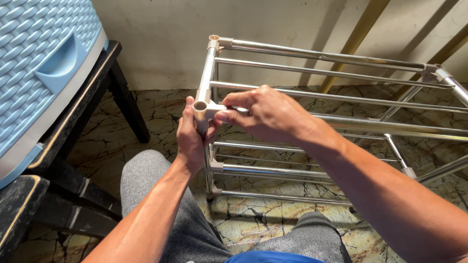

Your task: The person assembles a metal rack by connecting metal rods with plastic connectors. They insert rods into connectors, align the frame, and secure the joints to form a rectangular structure.

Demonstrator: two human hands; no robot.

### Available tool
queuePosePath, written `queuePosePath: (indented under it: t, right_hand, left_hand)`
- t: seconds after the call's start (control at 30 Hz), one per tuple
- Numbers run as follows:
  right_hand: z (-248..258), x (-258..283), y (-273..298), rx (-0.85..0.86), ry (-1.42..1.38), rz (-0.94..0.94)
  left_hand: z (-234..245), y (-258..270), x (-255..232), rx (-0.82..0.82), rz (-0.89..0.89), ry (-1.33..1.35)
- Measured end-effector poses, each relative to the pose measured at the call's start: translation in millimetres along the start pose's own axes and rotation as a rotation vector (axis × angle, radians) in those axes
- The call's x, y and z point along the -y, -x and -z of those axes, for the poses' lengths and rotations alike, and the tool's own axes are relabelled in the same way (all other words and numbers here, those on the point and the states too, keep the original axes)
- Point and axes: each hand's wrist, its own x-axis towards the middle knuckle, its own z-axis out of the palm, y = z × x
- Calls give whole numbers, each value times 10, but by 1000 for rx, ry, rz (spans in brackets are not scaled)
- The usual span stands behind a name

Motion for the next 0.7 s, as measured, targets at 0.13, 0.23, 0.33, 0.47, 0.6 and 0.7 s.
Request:
queuePosePath:
  t: [0.13, 0.23, 0.33, 0.47, 0.6, 0.7]
  right_hand:
    - [-64, -9, 14, -48, 12, 82]
    - [-98, -22, -2, -54, 33, 101]
    - [-89, -29, -10, -42, 21, 91]
    - [-75, -42, 19, 2, 38, 58]
    - [-95, -51, 31, -15, 106, 80]
    - [-79, -81, 44, -71, 76, 101]
  left_hand:
    - [5, 12, -34, 24, -19, -6]
    - [-13, 14, -57, 13, 3, -11]
    - [-5, 20, -64, 8, 31, 14]
    - [140, -149, -121, -86, -23, -149]
    - [306, -992, -302, -112, -77, -364]
    - [253, -1696, -305, -102, -13, -594]
